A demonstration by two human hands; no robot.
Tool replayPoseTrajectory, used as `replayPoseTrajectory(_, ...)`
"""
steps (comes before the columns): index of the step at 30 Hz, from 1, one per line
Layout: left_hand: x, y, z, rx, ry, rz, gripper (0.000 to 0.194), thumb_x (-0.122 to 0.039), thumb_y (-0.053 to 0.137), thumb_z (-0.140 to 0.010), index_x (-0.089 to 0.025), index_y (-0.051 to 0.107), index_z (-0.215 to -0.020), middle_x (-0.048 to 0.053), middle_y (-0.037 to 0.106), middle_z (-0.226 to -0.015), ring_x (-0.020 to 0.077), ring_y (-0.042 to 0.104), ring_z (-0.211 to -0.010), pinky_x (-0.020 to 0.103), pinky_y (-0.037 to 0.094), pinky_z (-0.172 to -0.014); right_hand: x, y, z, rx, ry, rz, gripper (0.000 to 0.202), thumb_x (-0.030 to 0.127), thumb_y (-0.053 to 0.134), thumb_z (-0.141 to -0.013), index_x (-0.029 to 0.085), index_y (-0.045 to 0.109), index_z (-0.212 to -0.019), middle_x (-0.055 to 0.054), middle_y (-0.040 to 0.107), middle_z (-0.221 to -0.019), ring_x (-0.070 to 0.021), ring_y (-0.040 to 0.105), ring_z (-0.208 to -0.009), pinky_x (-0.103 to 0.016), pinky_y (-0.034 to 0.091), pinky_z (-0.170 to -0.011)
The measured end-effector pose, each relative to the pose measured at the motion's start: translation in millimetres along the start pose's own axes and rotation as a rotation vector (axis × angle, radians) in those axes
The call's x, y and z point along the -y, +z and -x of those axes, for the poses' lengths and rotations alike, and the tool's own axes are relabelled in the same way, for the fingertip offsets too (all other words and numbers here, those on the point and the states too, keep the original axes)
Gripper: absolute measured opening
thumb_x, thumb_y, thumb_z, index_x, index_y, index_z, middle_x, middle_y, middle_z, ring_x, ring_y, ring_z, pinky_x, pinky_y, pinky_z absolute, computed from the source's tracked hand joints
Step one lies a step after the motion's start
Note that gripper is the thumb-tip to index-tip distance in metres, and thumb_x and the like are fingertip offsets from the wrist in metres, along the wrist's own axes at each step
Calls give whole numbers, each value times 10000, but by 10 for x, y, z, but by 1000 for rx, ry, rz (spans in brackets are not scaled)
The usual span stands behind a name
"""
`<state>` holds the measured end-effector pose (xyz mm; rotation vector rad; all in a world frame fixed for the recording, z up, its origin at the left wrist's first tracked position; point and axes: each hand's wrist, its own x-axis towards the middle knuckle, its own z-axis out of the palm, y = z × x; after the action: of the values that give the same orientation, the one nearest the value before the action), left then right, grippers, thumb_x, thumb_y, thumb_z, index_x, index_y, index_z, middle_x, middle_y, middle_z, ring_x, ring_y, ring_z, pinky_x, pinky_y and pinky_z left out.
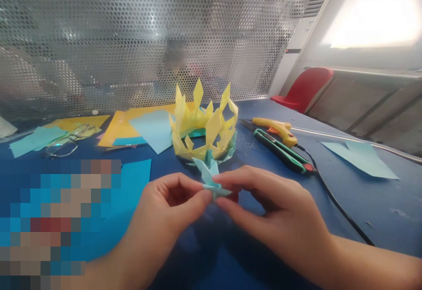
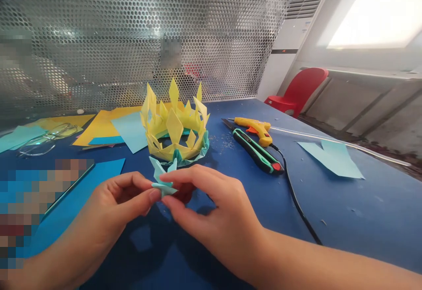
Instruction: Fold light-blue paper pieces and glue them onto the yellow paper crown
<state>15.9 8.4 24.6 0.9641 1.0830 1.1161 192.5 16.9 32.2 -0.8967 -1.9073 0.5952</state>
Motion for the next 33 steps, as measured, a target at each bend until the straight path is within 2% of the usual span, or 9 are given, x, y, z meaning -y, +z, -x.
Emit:
replayPoseTrajectory(5, 12, 6, 5, 47, -87, 88, 146, -233, 841, -670, -208, 698, -651, -58, 730, -667, 59, 636, -672, 102, 467, -624, -16, 4, 0, 20, 78, -26, 82, 136, 702, -764, 206, 714, -805, 23, 709, -671, -90, 643, -586, -159, 536, -567)
replayPoseTrajectory(11, 49, -25, -1, 39, -92, 36, 194, -226, 860, -607, -194, 669, -622, -48, 688, -636, 79, 586, -648, 135, 442, -594, 12, 10, -27, 50, -54, -14, 192, 20, 640, -730, 182, 724, -789, 10, 692, -695, -81, 649, -609, -150, 544, -590)
replayPoseTrajectory(16, 48, -46, -12, 39, -84, 42, 140, -280, 814, -678, -209, 701, -636, -67, 595, -548, 65, 503, -575, 134, 402, -544, 27, -7, -45, 12, -160, 5, 232, -18, 622, -716, 154, 741, -817, -1, 689, -718, -57, 645, -603, -113, 536, -590)
replayPoseTrajectory(20, 35, -64, 9, 70, -72, 48, 156, -303, 799, -689, -211, 694, -620, -56, 605, -558, 78, 508, -585, 153, 408, -562, 40, -34, -35, 23, -212, 45, 205, -11, 628, -737, 112, 752, -847, -29, 695, -748, -51, 654, -622, -88, 530, -616)
replayPoseTrajectory(25, 30, -67, 15, 79, -38, 30, 202, -300, 781, -695, -206, 664, -561, -52, 594, -532, 83, 506, -578, 159, 407, -563, 46, -47, -30, 10, -243, 68, 201, -8, 619, -740, 107, 749, -841, -31, 703, -748, -45, 660, -632, -69, 527, -630)
replayPoseTrajectory(33, 27, -36, -5, 47, -69, 51, 147, -273, 807, -648, -213, 692, -578, -54, 608, -530, 73, 503, -559, 147, 382, -527, 29, -41, -31, 13, -232, 80, 227, -9, 614, -750, 138, 739, -869, -18, 709, -784, -54, 673, -643, -81, 538, -626)
